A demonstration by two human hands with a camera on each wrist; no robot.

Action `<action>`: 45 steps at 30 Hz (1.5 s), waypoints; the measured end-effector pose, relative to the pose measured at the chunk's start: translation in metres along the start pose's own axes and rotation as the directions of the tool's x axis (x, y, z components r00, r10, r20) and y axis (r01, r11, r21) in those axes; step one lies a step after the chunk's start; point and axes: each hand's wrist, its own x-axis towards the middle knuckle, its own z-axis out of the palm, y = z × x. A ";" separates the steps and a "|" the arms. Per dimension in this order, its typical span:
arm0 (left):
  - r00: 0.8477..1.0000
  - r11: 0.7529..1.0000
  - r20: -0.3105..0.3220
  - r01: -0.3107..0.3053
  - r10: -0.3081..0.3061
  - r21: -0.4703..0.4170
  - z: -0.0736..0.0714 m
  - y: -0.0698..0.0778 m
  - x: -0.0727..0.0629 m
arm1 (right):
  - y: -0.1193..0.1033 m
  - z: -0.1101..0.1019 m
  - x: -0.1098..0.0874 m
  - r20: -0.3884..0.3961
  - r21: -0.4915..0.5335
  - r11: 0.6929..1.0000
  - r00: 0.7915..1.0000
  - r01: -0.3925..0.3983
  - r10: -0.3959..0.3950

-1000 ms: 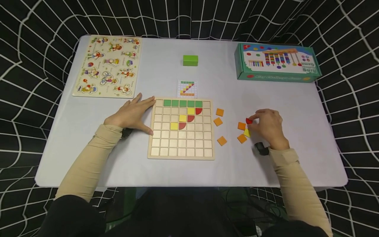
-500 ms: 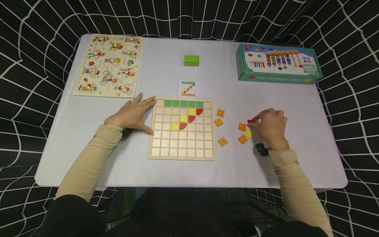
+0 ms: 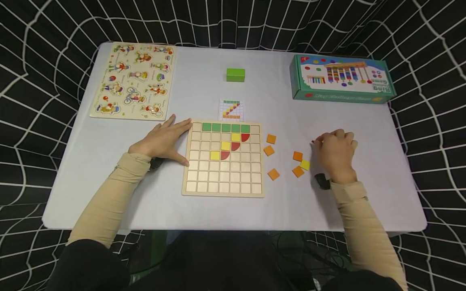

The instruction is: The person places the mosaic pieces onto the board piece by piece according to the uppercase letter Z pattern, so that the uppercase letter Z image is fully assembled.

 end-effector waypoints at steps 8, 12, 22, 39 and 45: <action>1.000 1.000 -0.005 -0.002 0.002 0.000 0.000 -0.001 -0.001 | -0.019 -0.006 0.009 0.074 0.123 0.992 0.997 0.004 -0.013; 1.000 1.000 -0.004 -0.005 0.005 0.000 0.000 -0.001 -0.001 | -0.030 -0.006 0.012 0.133 0.175 0.983 0.988 0.050 -0.074; 1.000 1.000 -0.009 -0.004 0.004 0.002 0.002 -0.002 -0.001 | -0.084 -0.007 0.018 0.373 0.407 0.913 0.919 -0.036 -0.130; 1.000 1.000 0.006 -0.006 0.006 0.008 0.000 -0.004 0.002 | -0.192 0.024 0.004 0.432 0.413 0.906 0.854 0.098 -0.289; 1.000 1.000 0.007 -0.006 0.006 0.010 0.000 -0.005 0.002 | -0.213 0.039 -0.009 0.403 0.369 0.910 0.849 0.191 -0.342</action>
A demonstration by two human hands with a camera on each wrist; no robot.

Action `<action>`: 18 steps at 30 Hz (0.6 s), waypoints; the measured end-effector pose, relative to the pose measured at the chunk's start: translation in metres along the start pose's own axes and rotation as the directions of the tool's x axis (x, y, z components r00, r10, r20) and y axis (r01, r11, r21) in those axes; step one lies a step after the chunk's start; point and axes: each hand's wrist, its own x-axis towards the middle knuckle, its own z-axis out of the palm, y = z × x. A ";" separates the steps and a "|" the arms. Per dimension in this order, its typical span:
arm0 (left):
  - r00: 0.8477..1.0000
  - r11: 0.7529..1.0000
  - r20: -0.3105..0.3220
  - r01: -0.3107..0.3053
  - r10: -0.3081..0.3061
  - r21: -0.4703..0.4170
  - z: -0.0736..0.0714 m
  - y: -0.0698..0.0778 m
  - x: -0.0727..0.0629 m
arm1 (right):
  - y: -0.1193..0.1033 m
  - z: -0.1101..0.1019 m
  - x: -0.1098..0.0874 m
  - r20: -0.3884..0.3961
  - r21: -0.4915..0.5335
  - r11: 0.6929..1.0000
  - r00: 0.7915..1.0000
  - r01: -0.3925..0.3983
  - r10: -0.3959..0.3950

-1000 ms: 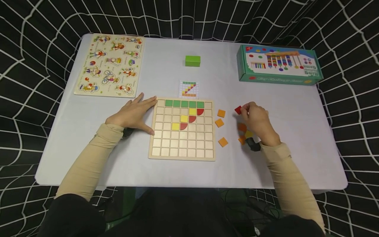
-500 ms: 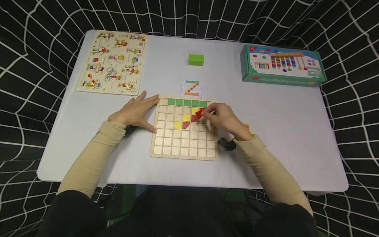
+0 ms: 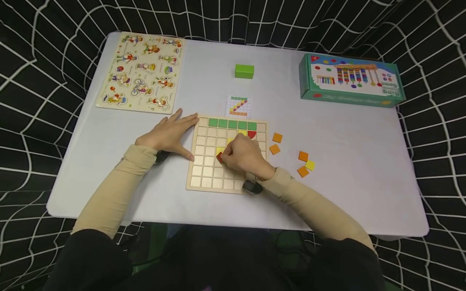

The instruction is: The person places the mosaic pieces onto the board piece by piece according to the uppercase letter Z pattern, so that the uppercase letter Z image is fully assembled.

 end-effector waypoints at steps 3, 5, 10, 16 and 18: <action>1.000 1.000 -0.001 -0.003 0.003 -0.003 0.000 0.000 0.000 | -0.002 0.007 0.000 -0.024 -0.006 1.000 1.000 0.017 -0.017; 1.000 1.000 0.001 -0.001 0.001 -0.003 -0.001 0.000 0.000 | -0.005 0.010 -0.001 -0.051 0.008 1.000 0.998 0.030 -0.029; 1.000 1.000 0.006 0.000 0.000 -0.002 -0.002 0.001 0.000 | -0.013 0.009 -0.001 -0.082 0.018 0.999 0.996 0.041 -0.040; 1.000 1.000 0.009 -0.005 0.005 -0.004 -0.002 0.000 0.000 | -0.006 0.007 -0.005 -0.083 -0.098 0.995 0.996 0.013 -0.021; 1.000 1.000 0.008 -0.005 0.005 -0.007 -0.002 0.000 0.001 | -0.002 0.006 -0.007 -0.095 -0.143 0.989 0.995 0.026 -0.040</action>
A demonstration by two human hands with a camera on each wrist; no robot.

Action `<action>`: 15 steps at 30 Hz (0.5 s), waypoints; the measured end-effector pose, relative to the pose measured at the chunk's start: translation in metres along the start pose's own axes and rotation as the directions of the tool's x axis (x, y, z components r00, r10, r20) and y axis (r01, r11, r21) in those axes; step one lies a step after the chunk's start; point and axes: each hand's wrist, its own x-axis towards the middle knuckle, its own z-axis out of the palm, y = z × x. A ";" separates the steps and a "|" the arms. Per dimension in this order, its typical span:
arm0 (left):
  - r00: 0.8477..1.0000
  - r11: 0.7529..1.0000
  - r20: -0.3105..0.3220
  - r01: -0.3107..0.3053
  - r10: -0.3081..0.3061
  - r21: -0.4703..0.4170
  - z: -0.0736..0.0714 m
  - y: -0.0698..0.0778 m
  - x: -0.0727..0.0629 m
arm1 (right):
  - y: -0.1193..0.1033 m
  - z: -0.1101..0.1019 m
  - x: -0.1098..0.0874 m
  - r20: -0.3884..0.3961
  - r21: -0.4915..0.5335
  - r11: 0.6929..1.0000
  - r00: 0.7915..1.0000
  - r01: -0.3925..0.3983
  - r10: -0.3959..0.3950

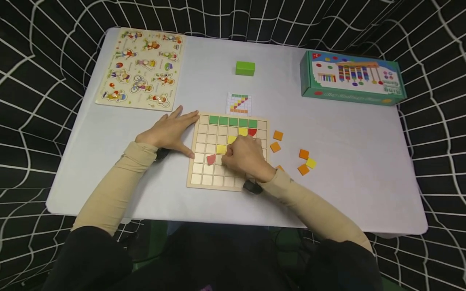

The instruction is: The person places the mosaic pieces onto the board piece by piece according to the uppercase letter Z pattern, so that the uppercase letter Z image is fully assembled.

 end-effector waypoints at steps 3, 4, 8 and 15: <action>1.000 1.000 0.001 0.001 -0.001 -0.006 -0.001 0.000 0.000 | 0.001 -0.001 0.000 -0.039 -0.063 0.995 0.996 0.074 -0.076; 1.000 1.000 0.001 0.000 0.000 -0.007 -0.002 -0.001 0.000 | 0.000 -0.001 0.000 -0.052 -0.083 0.991 0.993 0.105 -0.110; 1.000 1.000 0.003 0.005 -0.005 -0.007 -0.002 -0.001 0.000 | -0.007 0.007 0.005 -0.058 -0.168 0.954 0.963 0.249 -0.262; 1.000 1.000 -0.002 0.005 -0.005 -0.014 0.000 -0.001 -0.001 | -0.017 0.019 0.013 -0.006 -0.234 0.918 0.944 0.321 -0.331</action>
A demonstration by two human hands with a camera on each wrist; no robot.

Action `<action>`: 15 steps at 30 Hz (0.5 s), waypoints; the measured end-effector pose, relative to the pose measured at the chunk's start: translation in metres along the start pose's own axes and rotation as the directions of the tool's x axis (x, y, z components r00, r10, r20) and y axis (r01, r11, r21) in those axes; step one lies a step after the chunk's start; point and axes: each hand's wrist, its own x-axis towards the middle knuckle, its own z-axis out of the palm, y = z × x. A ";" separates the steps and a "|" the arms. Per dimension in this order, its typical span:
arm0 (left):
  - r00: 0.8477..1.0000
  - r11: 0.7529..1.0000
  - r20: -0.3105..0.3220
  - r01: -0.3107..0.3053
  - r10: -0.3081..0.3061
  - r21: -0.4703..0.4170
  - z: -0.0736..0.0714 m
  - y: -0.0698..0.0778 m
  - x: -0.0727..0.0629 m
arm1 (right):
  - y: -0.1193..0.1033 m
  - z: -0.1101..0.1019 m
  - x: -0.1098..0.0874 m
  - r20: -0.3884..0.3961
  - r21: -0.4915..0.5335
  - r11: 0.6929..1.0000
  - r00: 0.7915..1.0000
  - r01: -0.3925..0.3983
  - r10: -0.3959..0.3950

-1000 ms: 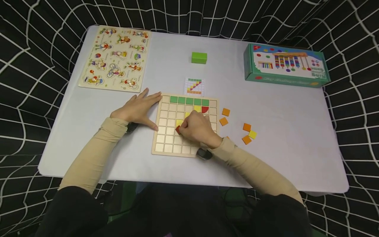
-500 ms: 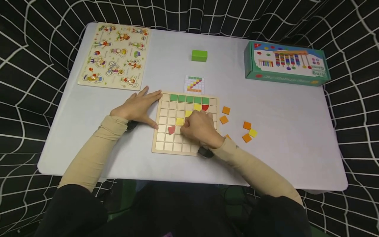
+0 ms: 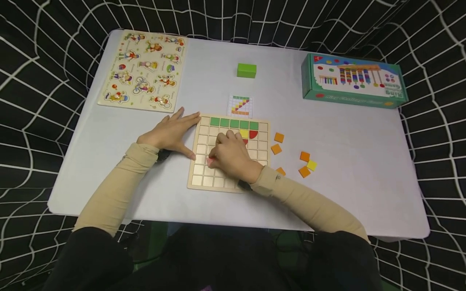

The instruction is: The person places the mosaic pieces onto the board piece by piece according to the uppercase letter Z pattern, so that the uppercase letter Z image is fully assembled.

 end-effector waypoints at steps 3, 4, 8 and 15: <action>1.000 1.000 0.000 -0.004 0.004 -0.003 0.001 0.000 0.000 | 0.002 -0.003 0.000 0.030 0.017 0.999 0.999 -0.029 0.029; 1.000 1.000 -0.001 -0.005 0.005 -0.003 0.001 0.000 0.000 | 0.003 -0.005 0.000 0.039 0.028 0.999 0.998 -0.043 0.042; 1.000 1.000 0.000 -0.003 0.003 -0.001 0.000 0.000 0.001 | 0.011 -0.011 -0.002 0.063 0.057 0.994 0.994 -0.091 0.087; 1.000 1.000 0.004 0.000 0.000 -0.007 0.001 0.000 0.001 | 0.020 -0.021 -0.002 0.144 0.066 0.992 0.985 -0.108 0.098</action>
